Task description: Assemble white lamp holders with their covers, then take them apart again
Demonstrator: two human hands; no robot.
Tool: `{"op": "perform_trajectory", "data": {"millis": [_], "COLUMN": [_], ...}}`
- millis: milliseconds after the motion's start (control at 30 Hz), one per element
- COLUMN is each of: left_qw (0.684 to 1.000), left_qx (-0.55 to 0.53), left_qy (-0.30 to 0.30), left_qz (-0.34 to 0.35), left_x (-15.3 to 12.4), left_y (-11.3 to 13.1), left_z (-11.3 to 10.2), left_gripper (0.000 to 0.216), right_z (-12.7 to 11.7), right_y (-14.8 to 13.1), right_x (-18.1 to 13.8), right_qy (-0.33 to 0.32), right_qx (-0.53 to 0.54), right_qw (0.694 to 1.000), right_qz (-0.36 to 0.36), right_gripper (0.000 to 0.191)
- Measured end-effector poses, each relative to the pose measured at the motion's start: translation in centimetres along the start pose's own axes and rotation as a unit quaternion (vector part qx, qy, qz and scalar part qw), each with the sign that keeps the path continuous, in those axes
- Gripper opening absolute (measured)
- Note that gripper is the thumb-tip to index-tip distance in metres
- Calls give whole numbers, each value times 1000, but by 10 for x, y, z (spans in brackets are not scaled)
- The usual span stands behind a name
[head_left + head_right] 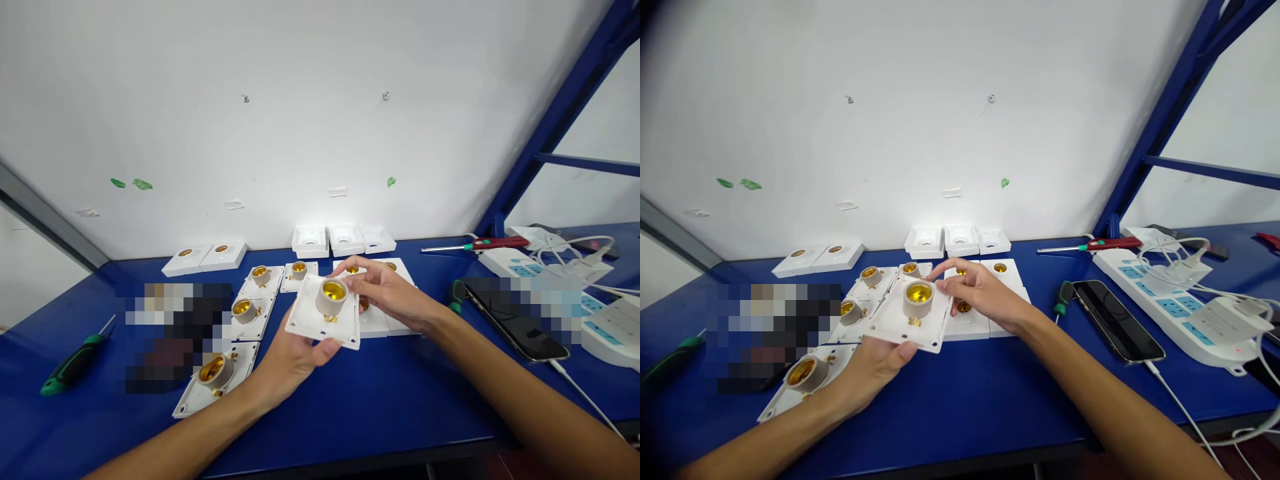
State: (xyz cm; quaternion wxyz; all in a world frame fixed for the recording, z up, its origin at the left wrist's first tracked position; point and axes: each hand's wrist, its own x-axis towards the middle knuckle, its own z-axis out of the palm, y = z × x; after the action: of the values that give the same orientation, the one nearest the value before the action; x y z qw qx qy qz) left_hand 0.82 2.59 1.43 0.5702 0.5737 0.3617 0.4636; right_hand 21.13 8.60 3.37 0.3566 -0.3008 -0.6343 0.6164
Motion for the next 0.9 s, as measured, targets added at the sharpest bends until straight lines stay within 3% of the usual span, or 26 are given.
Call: {"op": "perform_trajectory", "data": {"millis": [167,433,567,667,900], "left_qw": [999,991,983,980,973], "left_qx": [-17,-71,-88,-66,-40], "left_qy": [-11,93,140,182,228], "left_qz": [-42,-61,-77,-55,-12], "left_x": [-8,-2,0,2,4], "left_y": [-5,-8,-9,-12,-24], "left_z": [-1,-1,2,6,20], "left_gripper": [78,46,44,46,52], "right_z": [6,-5,-17,-32,-74], "right_y": [-5,4,12,20,28], "right_x": [-2,4,8,10,18], "right_qy": [-17,70,163,199,279], "right_qx": [-22,-169,-344,-435,-507], "right_qw": [1000,981,917,868,812], "right_qz": [14,-60,-116,-132,-76], "right_gripper": [21,17,10,9,18]}}
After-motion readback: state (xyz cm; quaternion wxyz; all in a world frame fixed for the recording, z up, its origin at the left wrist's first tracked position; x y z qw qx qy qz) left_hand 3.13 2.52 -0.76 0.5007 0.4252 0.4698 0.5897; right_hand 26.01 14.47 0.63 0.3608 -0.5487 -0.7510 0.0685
